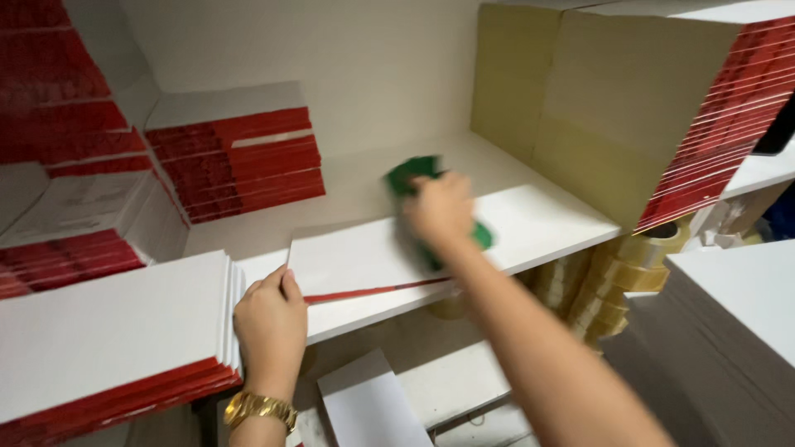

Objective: The person wipes a white shelf with a green cloth and then stacks red and white paper pads onto the shelf. The person repeats this process of wiping and stacking multiple times.

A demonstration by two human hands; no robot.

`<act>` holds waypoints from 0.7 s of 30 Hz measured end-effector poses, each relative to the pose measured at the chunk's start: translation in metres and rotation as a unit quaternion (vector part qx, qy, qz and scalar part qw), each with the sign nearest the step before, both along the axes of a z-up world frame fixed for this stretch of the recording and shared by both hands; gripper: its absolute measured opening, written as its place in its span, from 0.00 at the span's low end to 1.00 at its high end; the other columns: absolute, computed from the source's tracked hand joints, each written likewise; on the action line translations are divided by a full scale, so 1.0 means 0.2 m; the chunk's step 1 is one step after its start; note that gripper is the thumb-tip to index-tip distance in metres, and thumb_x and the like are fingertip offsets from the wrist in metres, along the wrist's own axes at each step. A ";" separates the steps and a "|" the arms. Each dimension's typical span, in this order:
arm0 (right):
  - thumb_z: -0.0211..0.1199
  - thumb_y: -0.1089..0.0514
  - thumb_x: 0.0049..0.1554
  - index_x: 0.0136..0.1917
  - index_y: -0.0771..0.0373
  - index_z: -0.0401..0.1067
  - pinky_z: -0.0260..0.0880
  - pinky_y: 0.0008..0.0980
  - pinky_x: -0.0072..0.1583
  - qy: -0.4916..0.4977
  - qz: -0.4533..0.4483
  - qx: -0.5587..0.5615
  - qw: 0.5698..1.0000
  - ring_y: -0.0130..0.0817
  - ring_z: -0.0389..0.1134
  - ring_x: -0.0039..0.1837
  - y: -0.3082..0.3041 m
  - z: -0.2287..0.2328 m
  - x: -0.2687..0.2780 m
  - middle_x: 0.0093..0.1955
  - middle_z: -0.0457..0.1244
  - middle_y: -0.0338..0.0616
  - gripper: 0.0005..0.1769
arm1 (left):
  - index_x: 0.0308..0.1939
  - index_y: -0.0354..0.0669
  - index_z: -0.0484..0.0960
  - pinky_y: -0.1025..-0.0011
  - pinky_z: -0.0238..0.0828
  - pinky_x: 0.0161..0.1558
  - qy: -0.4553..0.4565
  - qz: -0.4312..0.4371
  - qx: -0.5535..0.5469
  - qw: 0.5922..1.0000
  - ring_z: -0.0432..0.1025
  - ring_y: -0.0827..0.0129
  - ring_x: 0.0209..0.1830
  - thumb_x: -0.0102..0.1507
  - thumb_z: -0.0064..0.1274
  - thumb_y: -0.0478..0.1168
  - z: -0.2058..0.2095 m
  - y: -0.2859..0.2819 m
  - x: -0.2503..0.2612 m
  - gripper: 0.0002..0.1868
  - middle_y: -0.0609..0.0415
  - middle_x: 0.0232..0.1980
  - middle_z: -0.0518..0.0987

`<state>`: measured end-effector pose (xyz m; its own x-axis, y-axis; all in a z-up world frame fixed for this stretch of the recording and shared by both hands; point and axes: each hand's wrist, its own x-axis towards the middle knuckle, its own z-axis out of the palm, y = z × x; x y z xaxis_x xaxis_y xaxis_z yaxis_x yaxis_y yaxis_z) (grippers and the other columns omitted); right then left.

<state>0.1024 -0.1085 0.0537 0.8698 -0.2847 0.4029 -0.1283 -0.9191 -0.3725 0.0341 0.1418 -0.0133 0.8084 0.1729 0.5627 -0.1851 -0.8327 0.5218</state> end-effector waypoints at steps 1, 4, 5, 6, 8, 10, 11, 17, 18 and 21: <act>0.57 0.43 0.59 0.68 0.35 0.73 0.66 0.56 0.61 0.003 -0.040 -0.005 0.999 0.59 0.60 0.65 -0.08 0.02 -0.02 0.60 0.62 0.56 0.23 | 0.56 0.41 0.85 0.53 0.73 0.49 -0.026 0.004 -0.011 1.000 0.79 0.46 0.43 0.69 0.46 0.42 -0.01 0.00 0.02 0.18 0.42 0.46 0.85; 0.49 0.48 0.62 0.68 0.27 0.71 0.56 0.64 0.64 0.034 -0.107 -0.054 0.992 0.61 0.55 0.69 -0.24 -0.01 -0.03 0.65 0.60 0.56 0.24 | 0.60 0.40 0.80 0.50 0.71 0.47 -0.024 0.012 -0.060 0.998 0.78 0.43 0.42 0.68 0.48 0.41 0.02 -0.02 -0.01 0.18 0.44 0.44 0.86; 0.41 0.53 0.64 0.68 0.21 0.68 0.45 0.71 0.68 0.058 -0.137 -0.096 0.984 0.63 0.51 0.72 -0.28 -0.01 -0.02 0.69 0.58 0.55 0.28 | 0.62 0.42 0.75 0.48 0.70 0.43 -0.001 0.010 -0.096 0.995 0.78 0.42 0.39 0.68 0.49 0.42 0.06 -0.02 -0.02 0.19 0.48 0.39 0.87; 0.41 0.53 0.64 0.68 0.21 0.68 0.45 0.71 0.68 0.056 -0.132 -0.097 0.985 0.63 0.51 0.72 -0.25 0.00 -0.02 0.69 0.58 0.55 0.28 | 0.62 0.42 0.75 0.48 0.70 0.43 -0.003 0.016 -0.097 0.995 0.78 0.42 0.39 0.68 0.49 0.42 0.08 -0.03 -0.04 0.19 0.48 0.39 0.87; 0.48 0.37 0.61 0.67 0.30 0.67 0.27 0.79 0.70 -0.034 -0.111 -0.129 0.985 0.61 0.29 0.85 -0.18 0.03 -0.02 0.86 0.39 0.55 0.22 | 0.60 0.44 0.72 0.47 0.68 0.48 -0.019 0.003 -0.206 0.978 0.78 0.42 0.43 0.66 0.52 0.44 0.11 -0.04 -0.07 0.20 0.50 0.39 0.86; 0.54 0.31 0.58 0.66 0.32 0.70 0.45 0.72 0.62 -0.037 0.003 -0.169 0.985 0.61 0.46 0.74 0.04 0.12 -0.14 0.77 0.48 0.52 0.25 | 0.60 0.43 0.70 0.51 0.69 0.46 -0.038 0.005 -0.232 0.972 0.79 0.46 0.41 0.65 0.53 0.43 0.13 -0.05 -0.08 0.21 0.52 0.36 0.87; 0.60 0.26 0.55 0.66 0.35 0.72 0.64 0.66 0.54 -0.039 0.107 -0.204 0.972 0.61 0.63 0.62 0.16 0.16 -0.20 0.69 0.57 0.49 0.30 | 0.60 0.42 0.69 0.55 0.70 0.45 -0.056 -0.003 -0.256 0.965 0.80 0.50 0.39 0.65 0.53 0.43 0.14 -0.06 -0.09 0.22 0.53 0.32 0.87; 0.65 0.56 0.48 0.36 0.45 0.79 0.66 0.42 0.42 -0.142 0.207 -0.429 0.868 0.42 0.70 0.41 0.59 -0.13 -0.34 0.37 0.70 0.34 0.04 | 0.59 0.44 0.67 0.54 0.72 0.38 -0.094 -0.009 -0.279 0.956 0.81 0.50 0.34 0.65 0.51 0.39 0.14 -0.06 -0.15 0.19 0.49 0.34 0.86; 0.65 0.56 0.48 0.36 0.45 0.79 0.66 0.42 0.42 -0.145 0.212 -0.428 0.866 0.42 0.70 0.41 0.61 -0.08 -0.32 0.37 0.70 0.34 0.04 | 0.59 0.44 0.67 0.54 0.72 0.38 -0.096 -0.004 -0.279 0.955 0.81 0.50 0.34 0.65 0.51 0.39 0.15 -0.06 -0.15 0.19 0.49 0.34 0.86; 0.63 0.63 0.52 0.37 0.51 0.80 0.70 0.44 0.37 -0.097 0.211 -0.405 0.884 0.44 0.74 0.38 0.65 0.15 -0.27 0.33 0.70 0.42 0.08 | 0.61 0.45 0.64 0.51 0.76 0.45 -0.073 0.028 -0.271 0.959 0.81 0.40 0.42 0.74 0.35 0.47 0.18 -0.05 -0.16 0.16 0.38 0.36 0.86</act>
<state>0.0493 0.0217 0.0846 0.7218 0.4996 0.4789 0.2843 -0.8449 0.4530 0.0012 0.1314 0.0221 0.7090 0.5131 0.4839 -0.2521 -0.4565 0.8533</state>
